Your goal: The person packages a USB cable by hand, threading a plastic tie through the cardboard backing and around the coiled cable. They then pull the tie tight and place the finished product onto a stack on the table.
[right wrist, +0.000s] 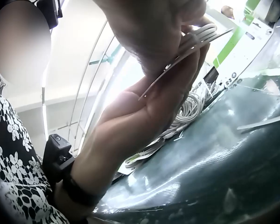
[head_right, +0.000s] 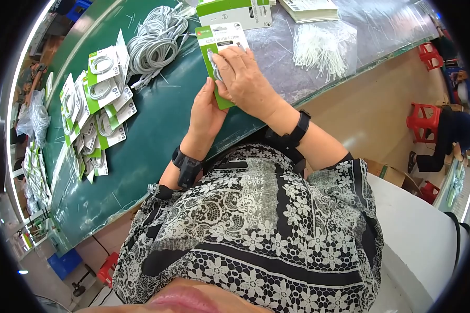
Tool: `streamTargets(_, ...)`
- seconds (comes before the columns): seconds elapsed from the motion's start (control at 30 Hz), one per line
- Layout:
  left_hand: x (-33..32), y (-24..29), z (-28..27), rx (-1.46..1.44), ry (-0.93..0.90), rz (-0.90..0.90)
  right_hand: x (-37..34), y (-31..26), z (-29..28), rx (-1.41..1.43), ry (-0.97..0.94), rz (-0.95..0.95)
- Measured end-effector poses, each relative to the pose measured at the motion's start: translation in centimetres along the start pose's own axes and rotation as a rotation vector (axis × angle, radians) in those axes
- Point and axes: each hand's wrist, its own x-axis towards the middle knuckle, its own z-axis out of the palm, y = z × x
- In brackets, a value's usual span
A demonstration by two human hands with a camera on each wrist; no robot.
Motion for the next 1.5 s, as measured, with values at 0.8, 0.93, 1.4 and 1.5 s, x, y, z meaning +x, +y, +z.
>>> streamTargets(0.8, -0.8, -1.4, 0.9, -0.032, 0.139, 0.098, -0.4, -0.4, 1.5, -0.056, 0.002, -0.002)
streamTargets(0.93, -0.2, -0.5, 0.0, 0.027, 0.047, 0.135, 1.3, -1.3, -2.3, -0.122, -0.013, -0.008)
streamTargets(1.4, 0.5, 0.5, 1.2, 0.167, 0.077, 0.092, -3.6, 2.1, -1.5, 0.96, -0.034, 0.887)
streamTargets(1.5, 0.9, 0.6, 1.4, 0.347, 0.081, 0.145, -4.6, 2.9, -0.1, 1.04, -0.004, 0.881)
